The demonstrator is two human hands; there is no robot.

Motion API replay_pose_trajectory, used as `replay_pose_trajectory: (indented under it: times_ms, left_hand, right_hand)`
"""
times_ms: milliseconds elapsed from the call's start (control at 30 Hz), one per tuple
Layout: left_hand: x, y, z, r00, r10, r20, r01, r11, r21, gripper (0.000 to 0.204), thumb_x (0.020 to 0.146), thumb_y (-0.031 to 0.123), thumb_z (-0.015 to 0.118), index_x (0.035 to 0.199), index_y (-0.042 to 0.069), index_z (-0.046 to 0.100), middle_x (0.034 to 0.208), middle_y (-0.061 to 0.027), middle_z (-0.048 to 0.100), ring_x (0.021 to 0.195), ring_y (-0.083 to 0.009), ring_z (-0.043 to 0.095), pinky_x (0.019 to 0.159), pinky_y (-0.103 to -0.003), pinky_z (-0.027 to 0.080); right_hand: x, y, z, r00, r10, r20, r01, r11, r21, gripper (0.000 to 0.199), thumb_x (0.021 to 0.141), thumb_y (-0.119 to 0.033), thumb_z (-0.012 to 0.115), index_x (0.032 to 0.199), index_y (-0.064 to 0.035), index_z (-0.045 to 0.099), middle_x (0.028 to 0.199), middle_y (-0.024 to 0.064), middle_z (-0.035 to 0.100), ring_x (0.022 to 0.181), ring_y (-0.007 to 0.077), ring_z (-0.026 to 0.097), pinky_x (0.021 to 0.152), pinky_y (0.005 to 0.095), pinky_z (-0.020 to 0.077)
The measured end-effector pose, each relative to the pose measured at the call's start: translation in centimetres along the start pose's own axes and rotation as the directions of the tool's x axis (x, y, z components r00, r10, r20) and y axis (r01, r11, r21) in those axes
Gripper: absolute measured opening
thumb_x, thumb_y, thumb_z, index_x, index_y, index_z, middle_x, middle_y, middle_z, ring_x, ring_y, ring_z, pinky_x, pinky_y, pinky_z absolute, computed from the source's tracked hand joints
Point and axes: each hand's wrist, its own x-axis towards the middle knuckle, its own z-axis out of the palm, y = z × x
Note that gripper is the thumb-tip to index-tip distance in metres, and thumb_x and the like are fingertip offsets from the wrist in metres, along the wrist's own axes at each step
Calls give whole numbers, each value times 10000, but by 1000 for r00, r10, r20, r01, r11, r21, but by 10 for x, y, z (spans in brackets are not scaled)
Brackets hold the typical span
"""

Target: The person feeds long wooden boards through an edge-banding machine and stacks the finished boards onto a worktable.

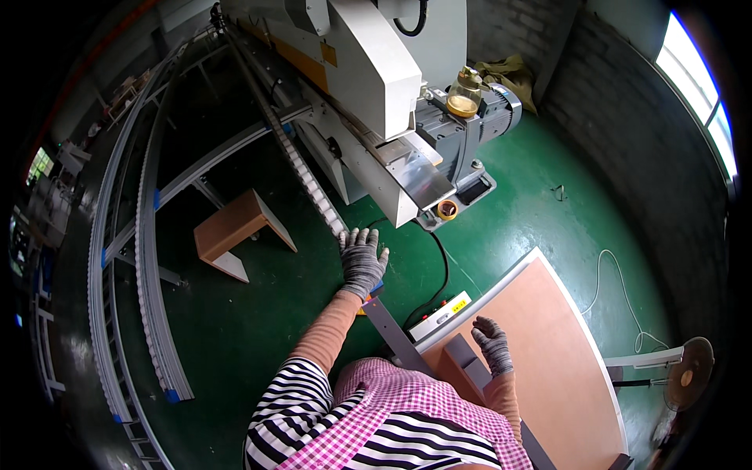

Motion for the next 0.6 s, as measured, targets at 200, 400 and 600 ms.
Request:
replay_pose_trajectory:
  times_ms: [200,400,600]
  left_hand:
    - [5,5,-10,989,2,149,-11,998,61,475,817,361,595,1193,72,596,1184,-101,585,1190,-309,472,1105,-535,216]
    - [5,6,-7,988,4,154,-16,997,77,454,827,360,581,1184,80,600,1161,-97,588,1182,-301,472,1106,-530,212]
    - [6,5,-6,987,30,156,-46,994,101,450,856,371,541,1204,89,587,1169,-114,576,1183,-312,466,1109,-538,201]
  right_hand:
    - [2,3,0,1000,12,1,-12,999,-53,382,846,-22,661,1214,8,562,1126,114,646,1045,177,598,930,300,471]
    - [1,3,3,1000,17,3,-17,996,-89,389,842,-33,669,1213,14,562,1123,116,650,1043,179,599,930,309,469]
    - [6,6,4,1000,9,13,-7,995,-104,374,840,-24,665,1199,10,567,1086,105,655,1019,173,603,918,312,478]
